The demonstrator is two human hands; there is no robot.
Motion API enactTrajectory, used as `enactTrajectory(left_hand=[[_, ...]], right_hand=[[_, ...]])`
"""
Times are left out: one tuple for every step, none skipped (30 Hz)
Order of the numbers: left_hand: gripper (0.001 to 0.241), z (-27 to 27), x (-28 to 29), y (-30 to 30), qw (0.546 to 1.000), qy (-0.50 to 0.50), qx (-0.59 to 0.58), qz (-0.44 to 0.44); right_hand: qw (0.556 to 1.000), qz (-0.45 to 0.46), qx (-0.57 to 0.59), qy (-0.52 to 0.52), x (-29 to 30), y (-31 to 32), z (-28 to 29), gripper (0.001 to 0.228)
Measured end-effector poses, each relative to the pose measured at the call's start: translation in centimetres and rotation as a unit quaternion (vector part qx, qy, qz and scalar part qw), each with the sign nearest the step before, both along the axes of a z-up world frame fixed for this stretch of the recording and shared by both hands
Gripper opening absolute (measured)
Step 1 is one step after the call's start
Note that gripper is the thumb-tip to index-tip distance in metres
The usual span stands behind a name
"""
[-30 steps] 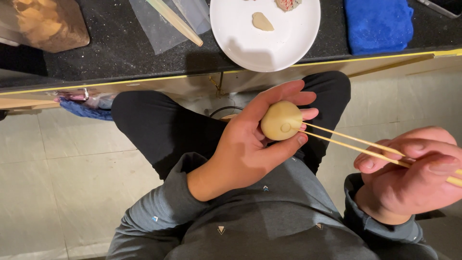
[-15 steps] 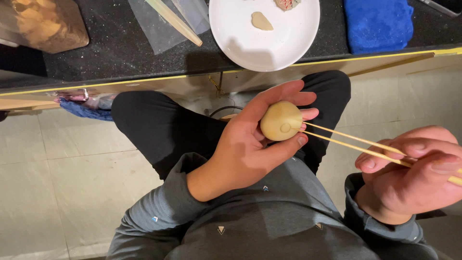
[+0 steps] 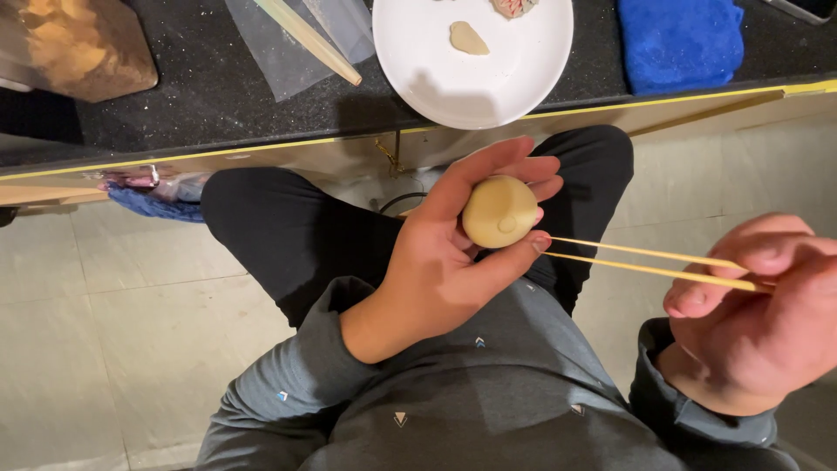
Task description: Using chopsticks to carve a radial petal pattern into a small ball of dough.
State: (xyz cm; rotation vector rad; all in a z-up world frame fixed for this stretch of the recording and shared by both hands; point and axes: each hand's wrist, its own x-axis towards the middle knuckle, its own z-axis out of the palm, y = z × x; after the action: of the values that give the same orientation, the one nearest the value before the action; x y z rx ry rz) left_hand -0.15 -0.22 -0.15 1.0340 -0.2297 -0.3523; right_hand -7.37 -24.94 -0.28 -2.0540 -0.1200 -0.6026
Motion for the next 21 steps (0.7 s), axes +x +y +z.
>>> enactTrajectory(left_hand=[[0.059,0.0,0.0,0.0,1.0,-0.001,0.0,-0.001],[0.06,0.0,0.0,0.0,1.0,-0.013,0.005,0.001],[0.062,0.1,0.0,0.1,1.0,-0.025,0.011,0.004],[0.062,0.0,0.0,0.1,1.0,-0.024,0.011,0.004],[0.063,-0.1,0.0,0.1,0.999,-0.036,0.015,0.005],[0.063,-0.1,-0.1,0.1,0.999,-0.047,0.018,0.005],[0.063,0.0,-0.1,0.1,0.999,-0.046,0.018,0.005],[0.061,0.1,-0.1,0.1,0.998,-0.057,0.035,0.013],[0.059,0.2,-0.1,0.1,0.996,-0.068,0.053,0.02],[0.059,0.2,-0.1,0.2,0.996,-0.068,0.052,0.02],[0.059,0.2,-0.1,0.2,0.996,-0.07,0.052,0.017],[0.059,0.2,-0.2,0.2,0.996,-0.072,0.052,0.014],[0.059,0.2,-0.2,0.2,0.996,-0.072,0.052,0.014],[0.059,0.2,-0.2,0.2,0.996,-0.077,0.05,0.015],[0.059,0.1,-0.3,0.2,0.995,-0.083,0.047,0.017],[0.059,0.2,-0.3,0.2,0.995,-0.083,0.047,0.017],[0.058,0.3,-0.3,0.3,0.994,-0.087,0.063,0.017],[0.058,0.4,-0.3,0.3,0.993,-0.091,0.079,0.017],[0.058,0.4,-0.3,0.3,0.993,-0.09,0.079,0.017],[0.057,0.4,-0.3,0.3,0.993,-0.09,0.078,0.019],[0.057,0.4,-0.3,0.3,0.993,-0.09,0.077,0.02]], right_hand=[[1.0,-0.001,0.0,-0.001,-0.2,0.0,0.0,0.015],[0.999,-0.014,0.037,0.027,-0.3,-0.1,0.0,0.015],[0.995,-0.027,0.073,0.054,-0.4,-0.1,0.0,0.031],[0.995,-0.027,0.074,0.055,-0.4,0.1,0.1,0.031],[0.998,-0.03,0.04,0.04,-0.3,0.3,0.2,0.022],[0.999,-0.032,0.006,0.025,-0.3,0.5,0.3,0.019],[0.999,-0.032,0.006,0.026,-0.3,0.6,0.4,0.019],[0.998,-0.047,0.027,0.031,-0.4,0.7,0.4,0.021],[0.996,-0.062,0.048,0.037,-0.4,0.8,0.4,0.024],[0.996,-0.062,0.048,0.037,-0.4,0.7,0.4,0.024],[0.997,-0.053,0.05,0.031,-0.4,0.5,0.3,0.029],[0.997,-0.044,0.053,0.024,-0.4,0.3,0.2,0.037],[0.997,-0.044,0.053,0.024,-0.4,0.4,0.2,0.037],[0.997,-0.062,0.045,0.031,-0.5,0.5,0.3,0.033],[0.995,-0.079,0.038,0.037,-0.6,0.5,0.4,0.031],[0.995,-0.079,0.038,0.037,-0.5,0.7,0.6,0.031],[0.998,-0.064,-0.001,0.029,-0.4,0.8,0.8,0.028],[0.998,-0.049,-0.04,0.02,-0.2,0.9,1.0,0.029],[0.998,-0.048,-0.04,0.021,-0.3,0.9,0.9,0.029],[0.997,-0.058,-0.039,0.022,-0.4,0.9,0.8,0.026],[0.997,-0.067,-0.038,0.023,-0.6,0.9,0.7,0.023]])
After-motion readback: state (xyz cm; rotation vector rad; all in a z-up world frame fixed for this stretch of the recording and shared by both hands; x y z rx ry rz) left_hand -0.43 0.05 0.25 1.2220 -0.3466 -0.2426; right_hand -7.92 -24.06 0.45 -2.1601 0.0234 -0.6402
